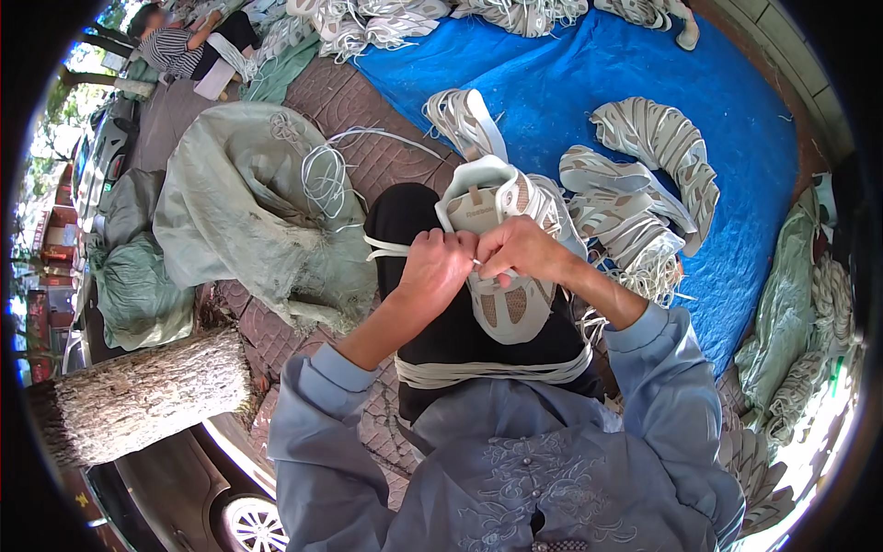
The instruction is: The person threads a long white shoelace through the eyelets of a white sneaker, pulling the lace tight and adjusting the fit. They handle the shoe and lace by hand, repeating the threading process to secure the laces.
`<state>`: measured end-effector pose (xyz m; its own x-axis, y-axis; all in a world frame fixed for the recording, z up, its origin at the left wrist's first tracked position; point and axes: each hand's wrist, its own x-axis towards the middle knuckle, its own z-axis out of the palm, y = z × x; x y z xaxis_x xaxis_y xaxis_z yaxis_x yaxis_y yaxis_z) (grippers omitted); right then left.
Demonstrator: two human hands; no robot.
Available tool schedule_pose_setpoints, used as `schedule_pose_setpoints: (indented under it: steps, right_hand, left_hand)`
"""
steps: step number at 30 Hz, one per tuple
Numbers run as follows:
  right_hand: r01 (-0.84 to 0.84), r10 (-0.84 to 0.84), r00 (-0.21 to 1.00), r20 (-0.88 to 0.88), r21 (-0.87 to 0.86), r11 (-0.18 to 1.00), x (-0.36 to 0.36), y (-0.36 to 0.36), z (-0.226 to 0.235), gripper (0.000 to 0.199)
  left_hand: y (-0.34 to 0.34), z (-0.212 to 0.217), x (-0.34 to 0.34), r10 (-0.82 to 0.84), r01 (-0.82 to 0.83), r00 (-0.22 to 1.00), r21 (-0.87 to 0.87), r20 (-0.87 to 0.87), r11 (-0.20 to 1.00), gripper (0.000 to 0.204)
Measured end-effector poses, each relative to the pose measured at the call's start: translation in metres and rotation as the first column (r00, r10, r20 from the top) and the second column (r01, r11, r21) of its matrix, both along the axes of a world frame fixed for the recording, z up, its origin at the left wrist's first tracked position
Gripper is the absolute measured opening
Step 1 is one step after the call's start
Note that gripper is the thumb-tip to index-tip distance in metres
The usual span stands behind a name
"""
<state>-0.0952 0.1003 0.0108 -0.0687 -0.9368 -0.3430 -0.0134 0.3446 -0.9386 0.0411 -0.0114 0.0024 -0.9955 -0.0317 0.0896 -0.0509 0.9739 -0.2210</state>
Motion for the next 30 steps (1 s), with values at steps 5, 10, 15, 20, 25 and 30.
schedule_pose_setpoints:
  steps: [5, 10, 15, 20, 25, 30]
  right_hand:
    - [0.121, -0.117, 0.99, 0.078, -0.048, 0.992, -0.009, 0.004, -0.009, 0.013]
    - [0.204, -0.222, 0.971, -0.087, -0.179, 0.962, -0.032, 0.014, -0.023, 0.014]
    - [-0.047, -0.275, 0.76, -0.589, -0.472, 0.881, -0.041, 0.016, -0.034, 0.009]
    - [-0.123, -0.23, 0.651, -0.724, -0.398, 0.909, -0.04, 0.013, -0.04, 0.01]
    - [-0.22, -0.1, 0.525, -0.845, -0.248, 0.943, -0.042, -0.001, -0.04, 0.007]
    - [-0.275, 0.062, 0.347, -0.936, -0.039, 0.961, -0.04, -0.013, -0.029, 0.009]
  left_hand:
    - [-0.025, 0.0, -0.005, 0.185, -0.231, 0.973, 0.582, 0.139, 0.779, 0.01]
    - [-0.035, -0.005, -0.011, 0.217, -0.335, 0.942, 0.75, 0.255, 0.571, 0.008]
    - [-0.027, 0.0, -0.018, 0.015, 0.031, 0.99, 0.319, -0.141, 0.947, 0.007]
    - [-0.014, 0.003, -0.03, 0.352, -0.081, 0.923, 0.818, -0.154, 0.569, 0.006]
    - [-0.008, -0.002, -0.047, 0.424, -0.326, 0.902, 0.777, 0.085, 0.538, 0.01]
    - [-0.009, -0.005, -0.058, 0.361, -0.319, 0.915, 0.868, 0.179, 0.381, 0.013]
